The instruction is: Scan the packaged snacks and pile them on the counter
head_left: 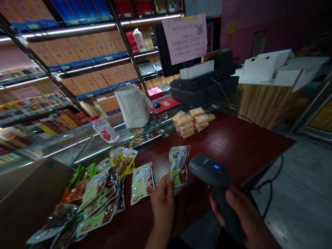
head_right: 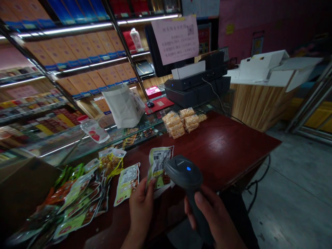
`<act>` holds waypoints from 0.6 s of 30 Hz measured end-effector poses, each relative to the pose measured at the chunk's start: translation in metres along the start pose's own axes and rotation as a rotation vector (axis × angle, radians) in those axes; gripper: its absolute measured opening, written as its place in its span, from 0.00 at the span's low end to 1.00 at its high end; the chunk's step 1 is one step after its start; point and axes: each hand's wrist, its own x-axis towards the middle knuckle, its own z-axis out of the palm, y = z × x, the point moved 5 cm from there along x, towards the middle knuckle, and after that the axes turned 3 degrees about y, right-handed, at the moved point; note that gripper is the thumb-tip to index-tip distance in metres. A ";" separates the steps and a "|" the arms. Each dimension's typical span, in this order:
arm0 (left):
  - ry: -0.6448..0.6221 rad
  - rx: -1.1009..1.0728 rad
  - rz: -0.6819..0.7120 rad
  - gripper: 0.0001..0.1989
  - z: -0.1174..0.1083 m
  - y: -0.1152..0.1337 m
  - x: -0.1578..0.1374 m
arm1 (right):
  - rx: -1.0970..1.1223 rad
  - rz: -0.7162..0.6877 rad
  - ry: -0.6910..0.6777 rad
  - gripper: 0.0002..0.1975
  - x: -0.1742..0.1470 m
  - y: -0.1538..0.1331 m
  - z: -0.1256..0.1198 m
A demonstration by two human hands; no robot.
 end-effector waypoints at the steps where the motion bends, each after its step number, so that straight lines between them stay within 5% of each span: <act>1: 0.001 0.006 0.000 0.15 0.000 -0.001 -0.001 | 0.008 0.021 -0.004 0.25 -0.001 -0.001 0.000; 11: 0.018 0.129 -0.009 0.14 0.000 0.004 -0.001 | 0.095 0.088 -0.038 0.26 -0.002 -0.004 0.001; 18: -0.077 -0.098 -0.204 0.18 0.012 -0.005 0.004 | 0.135 0.089 -0.010 0.25 0.003 -0.003 -0.006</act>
